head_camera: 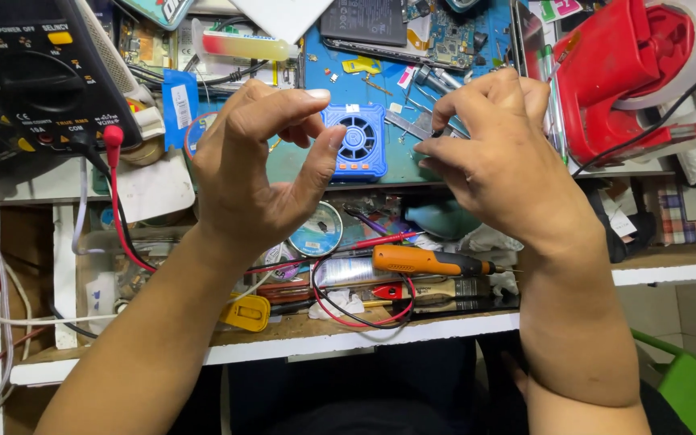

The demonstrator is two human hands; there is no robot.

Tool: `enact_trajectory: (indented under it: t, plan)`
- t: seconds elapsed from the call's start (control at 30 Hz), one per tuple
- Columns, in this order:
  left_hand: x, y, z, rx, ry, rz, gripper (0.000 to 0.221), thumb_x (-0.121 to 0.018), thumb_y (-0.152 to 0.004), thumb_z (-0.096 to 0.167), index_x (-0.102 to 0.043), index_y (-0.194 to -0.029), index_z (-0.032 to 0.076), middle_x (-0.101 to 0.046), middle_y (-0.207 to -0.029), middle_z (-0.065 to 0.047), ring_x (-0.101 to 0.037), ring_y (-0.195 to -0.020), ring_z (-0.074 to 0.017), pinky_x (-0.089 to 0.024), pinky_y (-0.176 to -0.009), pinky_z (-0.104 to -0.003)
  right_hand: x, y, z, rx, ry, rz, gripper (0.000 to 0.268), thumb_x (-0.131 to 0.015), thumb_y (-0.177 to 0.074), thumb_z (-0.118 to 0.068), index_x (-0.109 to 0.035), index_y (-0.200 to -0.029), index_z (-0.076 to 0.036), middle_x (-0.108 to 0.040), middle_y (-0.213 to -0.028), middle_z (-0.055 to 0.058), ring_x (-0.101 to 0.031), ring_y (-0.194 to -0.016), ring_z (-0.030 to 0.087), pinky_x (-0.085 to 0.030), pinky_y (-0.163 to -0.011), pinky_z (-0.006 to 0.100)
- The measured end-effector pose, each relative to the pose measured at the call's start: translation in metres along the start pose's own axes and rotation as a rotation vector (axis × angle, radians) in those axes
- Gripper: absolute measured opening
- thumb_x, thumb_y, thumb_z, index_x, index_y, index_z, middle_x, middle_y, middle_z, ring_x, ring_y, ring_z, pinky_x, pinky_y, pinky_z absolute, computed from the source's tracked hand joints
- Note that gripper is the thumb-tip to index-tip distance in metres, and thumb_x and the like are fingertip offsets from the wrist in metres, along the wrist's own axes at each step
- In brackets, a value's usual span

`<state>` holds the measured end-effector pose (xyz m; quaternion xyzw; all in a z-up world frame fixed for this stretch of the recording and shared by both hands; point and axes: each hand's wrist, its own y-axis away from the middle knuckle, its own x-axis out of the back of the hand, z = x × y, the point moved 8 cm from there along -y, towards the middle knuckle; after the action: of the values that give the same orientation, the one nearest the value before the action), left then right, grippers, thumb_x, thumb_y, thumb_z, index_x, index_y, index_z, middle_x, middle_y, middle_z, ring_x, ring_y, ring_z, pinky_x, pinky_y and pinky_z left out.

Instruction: Repairing or assembling small electronic components at a workbench using tweezers and other tools.

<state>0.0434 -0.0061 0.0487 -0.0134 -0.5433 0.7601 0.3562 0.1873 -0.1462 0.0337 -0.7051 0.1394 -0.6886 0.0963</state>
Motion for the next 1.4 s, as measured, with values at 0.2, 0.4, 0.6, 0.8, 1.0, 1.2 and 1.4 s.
enact_trajectory:
  t: [0.2,0.4,0.6,0.8,1.0,1.2,1.4]
  plan:
    - [0.001,0.000,0.000,-0.005,0.003,0.000,0.030,-0.073,-0.109,0.000,-0.050,-0.128,0.002,-0.064,-0.093,-0.014,-0.062,-0.079,-0.0247,-0.056,-0.072,-0.034,-0.009,-0.004,-0.002,0.012,-0.017,-0.020,0.008,-0.083,-0.095,-0.016,-0.077,-0.099,-0.012,-0.059,-0.115,0.011,-0.046,-0.106,0.039,-0.033,-0.086,0.056]
    - [0.002,0.002,0.000,-0.028,-0.016,-0.006,0.033,-0.073,-0.112,0.000,-0.048,-0.132,0.004,-0.066,-0.092,-0.012,-0.062,-0.078,-0.0241,-0.054,-0.074,-0.035,-0.014,-0.005,0.000,0.040,-0.027,0.006,0.007,-0.085,-0.097,-0.008,-0.078,-0.099,-0.011,-0.060,-0.112,0.011,-0.047,-0.105,0.038,-0.032,-0.085,0.054]
    - [0.002,0.000,-0.003,0.005,-0.002,-0.013,0.032,-0.073,-0.112,-0.002,-0.048,-0.133,0.002,-0.064,-0.090,-0.012,-0.058,-0.077,-0.0241,-0.052,-0.075,-0.036,-0.017,-0.004,0.002,0.026,-0.026,-0.016,0.004,-0.079,-0.101,-0.008,-0.075,-0.100,-0.009,-0.059,-0.111,0.009,-0.046,-0.105,0.037,-0.031,-0.085,0.053]
    - [-0.003,0.000,-0.002,0.016,0.013,-0.031,0.032,-0.072,-0.112,-0.004,-0.048,-0.132,0.002,-0.063,-0.091,-0.014,-0.057,-0.079,-0.0247,-0.053,-0.076,-0.036,-0.008,-0.003,0.011,-0.012,-0.007,0.085,0.007,-0.079,-0.105,-0.006,-0.072,-0.107,-0.009,-0.061,-0.110,0.007,-0.047,-0.104,0.035,-0.029,-0.083,0.050]
    - [-0.011,-0.005,0.013,-0.002,0.114,-0.025,0.039,-0.077,-0.105,-0.005,-0.047,-0.130,-0.001,-0.070,-0.111,-0.021,-0.076,-0.096,-0.0316,-0.065,-0.089,-0.038,-0.006,-0.005,0.019,-0.330,-0.742,0.431,0.007,-0.069,-0.106,-0.003,-0.073,-0.111,0.000,-0.057,-0.107,0.013,-0.058,-0.107,0.024,-0.048,-0.093,0.032]
    - [-0.016,0.000,0.013,0.032,0.111,-0.054,0.052,-0.086,-0.100,-0.001,-0.045,-0.133,0.002,-0.072,-0.124,-0.019,-0.079,-0.114,-0.0306,-0.068,-0.100,-0.037,-0.010,-0.004,0.002,-0.367,-1.057,0.426,0.009,-0.067,-0.103,-0.006,-0.070,-0.110,-0.001,-0.061,-0.105,0.012,-0.059,-0.107,0.022,-0.049,-0.097,0.029]
    - [-0.017,0.004,0.013,0.067,0.098,-0.002,0.048,-0.086,-0.100,0.001,-0.048,-0.130,0.004,-0.076,-0.117,-0.010,-0.080,-0.108,-0.0194,-0.066,-0.095,-0.031,-0.007,-0.006,-0.004,-0.344,-0.969,0.389,0.009,-0.068,-0.103,-0.007,-0.071,-0.109,-0.002,-0.063,-0.105,0.013,-0.061,-0.106,0.022,-0.050,-0.094,0.029]
